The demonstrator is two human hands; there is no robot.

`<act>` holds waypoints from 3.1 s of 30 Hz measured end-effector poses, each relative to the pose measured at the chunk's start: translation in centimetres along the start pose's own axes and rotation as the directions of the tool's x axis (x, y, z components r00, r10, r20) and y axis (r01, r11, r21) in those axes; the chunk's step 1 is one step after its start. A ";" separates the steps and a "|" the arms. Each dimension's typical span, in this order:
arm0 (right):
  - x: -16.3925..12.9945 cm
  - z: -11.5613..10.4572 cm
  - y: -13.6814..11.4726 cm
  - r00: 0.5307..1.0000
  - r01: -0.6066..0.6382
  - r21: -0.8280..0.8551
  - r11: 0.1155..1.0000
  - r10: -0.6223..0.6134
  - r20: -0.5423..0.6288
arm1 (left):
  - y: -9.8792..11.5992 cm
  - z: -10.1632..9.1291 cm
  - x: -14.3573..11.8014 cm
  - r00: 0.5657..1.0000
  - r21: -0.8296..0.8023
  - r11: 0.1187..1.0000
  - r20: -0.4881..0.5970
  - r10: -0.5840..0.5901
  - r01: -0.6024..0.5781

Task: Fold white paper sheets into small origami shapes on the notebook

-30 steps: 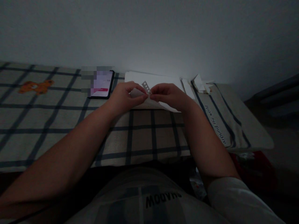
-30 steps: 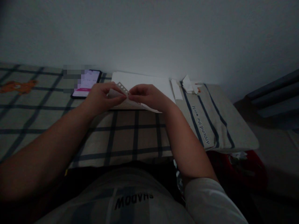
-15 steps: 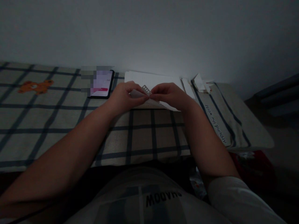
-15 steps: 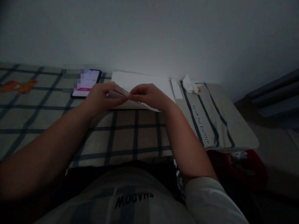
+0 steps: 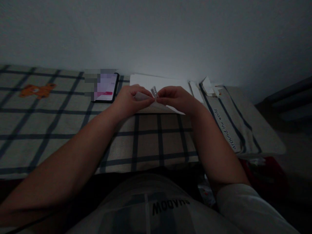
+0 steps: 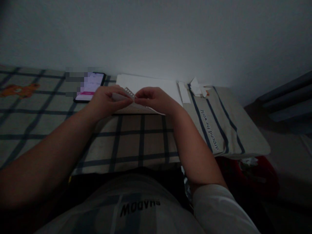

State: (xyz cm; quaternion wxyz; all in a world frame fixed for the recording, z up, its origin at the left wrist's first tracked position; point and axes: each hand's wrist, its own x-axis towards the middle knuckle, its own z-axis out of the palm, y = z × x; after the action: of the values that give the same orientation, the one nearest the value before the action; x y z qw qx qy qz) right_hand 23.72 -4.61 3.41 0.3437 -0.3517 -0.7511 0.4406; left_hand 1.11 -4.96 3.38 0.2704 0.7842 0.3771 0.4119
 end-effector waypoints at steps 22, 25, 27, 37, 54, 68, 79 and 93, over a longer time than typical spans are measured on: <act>0.3 0.1 0.2 0.997 -0.002 -0.118 0.993 -0.007 -0.078 | 0.3 -0.7 -0.6 0.954 0.583 0.764 0.067 0.293 -0.276; 0.3 0.2 0.1 0.997 -0.010 -0.126 0.992 0.001 -0.075 | 0.1 -0.4 -0.4 0.959 0.557 0.785 0.087 0.268 -0.270; 0.2 0.2 0.0 0.997 -0.026 -0.122 0.992 0.017 -0.074 | 0.0 -0.2 -0.3 0.970 0.506 0.829 0.077 0.232 -0.238; 0.1 -0.2 -0.2 0.997 -0.032 -0.095 0.995 0.026 -0.066 | -0.3 0.2 -0.1 0.973 0.418 0.879 0.084 0.213 -0.228; 0.3 -0.2 0.3 0.995 0.096 -0.079 0.992 -0.093 0.037 | -0.6 0.2 0.0 0.979 0.364 0.909 0.089 0.184 -0.204; -0.1 -0.1 -0.5 0.999 -0.033 -0.152 0.988 0.033 -0.001 | -0.3 0.3 -0.3 0.980 0.499 0.844 0.069 0.187 -0.196; 0.2 -0.1 0.1 0.997 0.070 -0.135 0.988 -0.066 0.038 | -1.1 0.3 0.1 0.975 0.430 0.875 0.070 0.212 -0.222; -0.4 -0.4 -0.5 0.996 -0.084 -0.159 0.984 0.088 0.019 | -0.3 0.1 -0.5 0.974 0.541 0.812 0.080 0.210 -0.219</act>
State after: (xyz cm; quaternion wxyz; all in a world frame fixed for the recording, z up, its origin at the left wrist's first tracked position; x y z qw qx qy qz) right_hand 24.08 -4.96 3.94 0.2857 -0.4040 -0.7722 0.3985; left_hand 0.92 -5.20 2.94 -0.0097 0.8694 0.3859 0.3085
